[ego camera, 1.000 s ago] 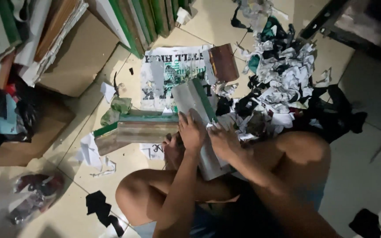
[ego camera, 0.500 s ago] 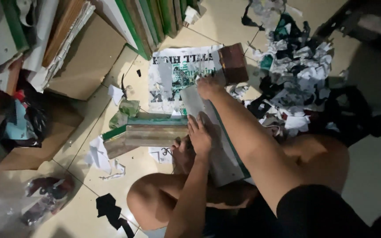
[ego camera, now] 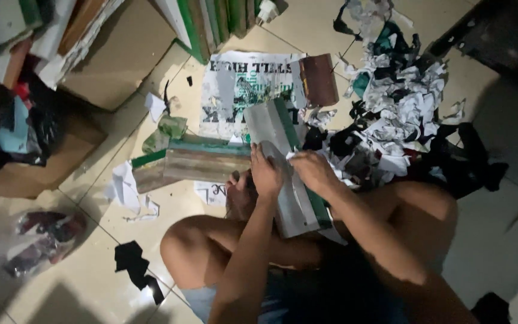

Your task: Cleaning a screen printing squeegee by wiping the metal handle with a cloth to remove ink or debris.

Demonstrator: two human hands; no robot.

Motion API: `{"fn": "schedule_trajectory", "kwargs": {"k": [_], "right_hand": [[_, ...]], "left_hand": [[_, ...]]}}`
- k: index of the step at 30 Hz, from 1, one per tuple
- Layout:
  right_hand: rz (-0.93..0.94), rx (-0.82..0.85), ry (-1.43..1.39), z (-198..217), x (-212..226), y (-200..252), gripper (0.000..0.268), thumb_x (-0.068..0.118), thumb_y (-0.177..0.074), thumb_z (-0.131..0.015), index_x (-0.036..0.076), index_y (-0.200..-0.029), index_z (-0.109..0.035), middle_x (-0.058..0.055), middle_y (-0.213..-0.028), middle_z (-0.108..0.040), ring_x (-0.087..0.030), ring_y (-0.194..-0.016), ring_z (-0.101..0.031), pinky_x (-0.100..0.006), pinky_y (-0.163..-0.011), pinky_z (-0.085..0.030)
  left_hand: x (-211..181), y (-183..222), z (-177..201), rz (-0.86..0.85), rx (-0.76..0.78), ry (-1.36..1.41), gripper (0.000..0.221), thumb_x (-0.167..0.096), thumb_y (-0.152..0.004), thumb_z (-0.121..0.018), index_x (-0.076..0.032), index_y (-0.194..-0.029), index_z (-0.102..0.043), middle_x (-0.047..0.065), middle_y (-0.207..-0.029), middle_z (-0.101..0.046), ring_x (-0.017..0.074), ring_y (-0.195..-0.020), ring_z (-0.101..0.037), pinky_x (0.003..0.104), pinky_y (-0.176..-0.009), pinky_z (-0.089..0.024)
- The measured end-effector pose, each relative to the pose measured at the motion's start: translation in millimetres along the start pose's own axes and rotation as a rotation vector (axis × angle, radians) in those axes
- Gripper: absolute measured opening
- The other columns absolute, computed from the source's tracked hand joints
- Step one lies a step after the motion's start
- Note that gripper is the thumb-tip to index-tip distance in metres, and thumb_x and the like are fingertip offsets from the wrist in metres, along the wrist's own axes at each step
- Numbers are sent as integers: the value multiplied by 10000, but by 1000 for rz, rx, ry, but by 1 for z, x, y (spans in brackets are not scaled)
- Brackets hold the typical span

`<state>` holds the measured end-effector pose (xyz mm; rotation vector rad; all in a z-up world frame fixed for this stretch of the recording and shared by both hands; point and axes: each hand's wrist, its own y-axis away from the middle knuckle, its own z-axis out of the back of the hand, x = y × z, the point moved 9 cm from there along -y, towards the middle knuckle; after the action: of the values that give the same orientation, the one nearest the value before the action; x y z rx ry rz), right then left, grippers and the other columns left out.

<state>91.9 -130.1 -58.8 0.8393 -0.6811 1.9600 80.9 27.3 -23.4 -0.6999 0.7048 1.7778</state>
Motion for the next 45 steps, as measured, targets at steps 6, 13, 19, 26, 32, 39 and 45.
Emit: {"fn": "schedule_trajectory", "kwargs": {"k": [6, 13, 19, 26, 32, 39, 45], "right_hand": [[-230, 39, 122, -20, 13, -40, 358, 212, -1096, -469, 36, -1170, -772, -189, -1326, -676, -252, -1132, -598, -356, -966, -424], [-119, 71, 798, -13, 51, -58, 294, 254, -976, -527, 215, -1102, -789, -121, -1269, -682, -279, -1024, -612, -443, -773, -402], [-205, 46, 759, 6, 66, -111, 310, 252, -983, -484, 219, -1104, -767, -84, -1154, -709, -263, -1061, -608, -510, -870, -424], [-304, 278, 675, 15, 88, -62, 370, 260, -1029, -428, 171, -1083, -783, -86, -1312, -671, -276, -1249, -552, -531, -1008, -412], [-487, 409, 558, -14, 36, -52, 411, 210, -1048, -371, 93, -1154, -751, -129, -1314, -667, -312, -1239, -623, -506, -960, -525], [-276, -28, 474, 5, 20, -111, 229, 213, -986, -575, 239, -1033, -797, -76, -962, -788, -302, -957, -758, -448, -836, -622], [-178, 135, 727, 13, 87, -103, 364, 237, -992, -477, 141, -1224, -741, -106, -1212, -745, -312, -1232, -614, -597, -1075, -365]], "left_hand": [[9, -1, -3, -33, -19, -41, 610, -141, -974, -474, -61, -1562, -330, 260, -1627, -321, 446, -1472, -368, 600, -1171, -341], [-6, -5, 1, -137, 2, -63, 657, -146, -937, -498, 13, -1548, -315, 339, -1600, -303, 529, -1426, -381, 630, -1134, -365], [-10, 0, 4, -55, 76, -46, 645, -220, -1008, -427, 5, -1585, -247, 303, -1640, -243, 496, -1486, -305, 597, -1210, -279], [-1, 1, 2, 50, 127, -29, 638, -206, -1033, -419, -66, -1621, -216, 221, -1685, -201, 410, -1538, -252, 550, -1253, -235], [-28, 7, -1, -50, 208, -488, 591, -160, -1030, -373, -104, -1613, -301, 138, -1712, -193, 332, -1586, -145, 589, -1243, -180], [-35, 11, -8, -115, 258, -452, 735, -400, -945, -507, -100, -1596, -343, 147, -1685, -271, 325, -1576, -183, 609, -1240, -165], [-43, 13, -3, -121, 330, -499, 813, -438, -933, -547, -66, -1611, -297, 143, -1711, -195, 323, -1592, -123, 584, -1234, -232]]}}
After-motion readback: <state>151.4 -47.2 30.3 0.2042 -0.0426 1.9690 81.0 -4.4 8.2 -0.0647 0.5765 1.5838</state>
